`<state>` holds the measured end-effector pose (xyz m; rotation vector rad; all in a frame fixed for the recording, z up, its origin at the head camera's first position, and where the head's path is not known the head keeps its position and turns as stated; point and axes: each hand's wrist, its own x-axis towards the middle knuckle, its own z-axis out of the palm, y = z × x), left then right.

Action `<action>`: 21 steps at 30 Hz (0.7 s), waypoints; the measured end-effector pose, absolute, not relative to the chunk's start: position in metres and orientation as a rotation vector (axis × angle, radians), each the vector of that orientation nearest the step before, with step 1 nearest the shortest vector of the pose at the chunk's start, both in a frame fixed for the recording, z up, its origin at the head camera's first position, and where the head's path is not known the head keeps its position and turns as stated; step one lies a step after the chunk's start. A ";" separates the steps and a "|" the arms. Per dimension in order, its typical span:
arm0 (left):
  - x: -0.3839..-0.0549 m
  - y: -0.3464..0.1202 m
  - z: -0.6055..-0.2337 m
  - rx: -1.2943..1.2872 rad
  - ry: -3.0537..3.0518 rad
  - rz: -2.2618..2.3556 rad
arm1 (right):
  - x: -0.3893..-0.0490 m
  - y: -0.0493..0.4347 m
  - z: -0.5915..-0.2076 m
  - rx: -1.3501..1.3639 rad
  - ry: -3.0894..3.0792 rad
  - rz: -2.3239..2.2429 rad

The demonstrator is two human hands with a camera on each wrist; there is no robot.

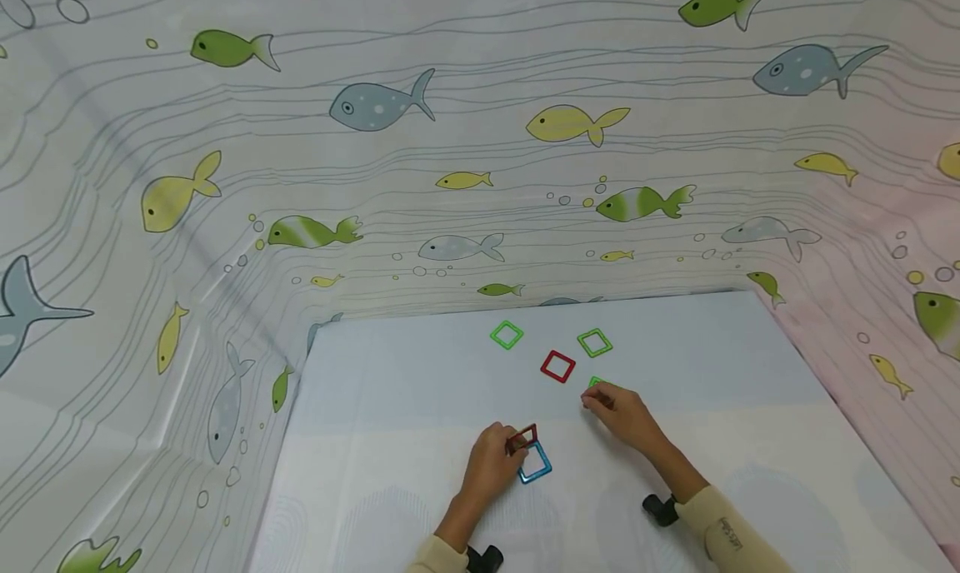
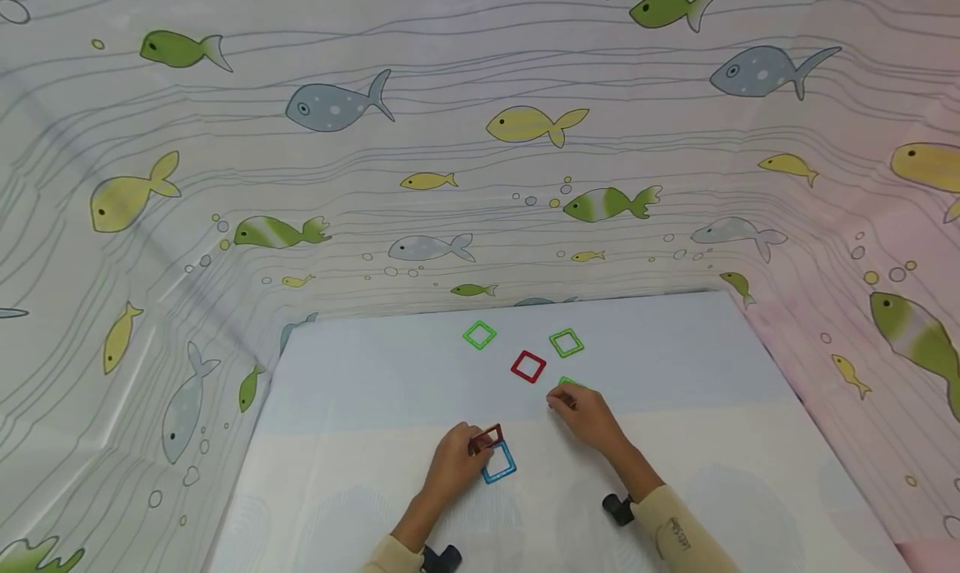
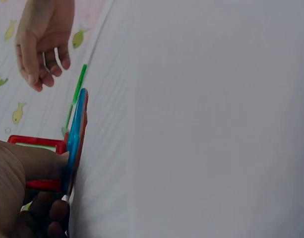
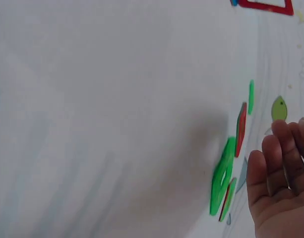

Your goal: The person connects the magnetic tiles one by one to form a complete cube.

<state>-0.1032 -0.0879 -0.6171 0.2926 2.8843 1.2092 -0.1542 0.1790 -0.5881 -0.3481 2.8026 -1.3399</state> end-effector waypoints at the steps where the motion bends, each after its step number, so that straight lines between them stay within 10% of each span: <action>1: -0.103 -0.087 -0.617 0.267 2.893 1.208 | -0.155 0.182 -0.588 -0.320 2.805 -1.334; 21: -0.095 -0.071 -0.618 0.057 2.995 1.244 | -0.171 0.213 -0.598 -0.048 2.815 -1.175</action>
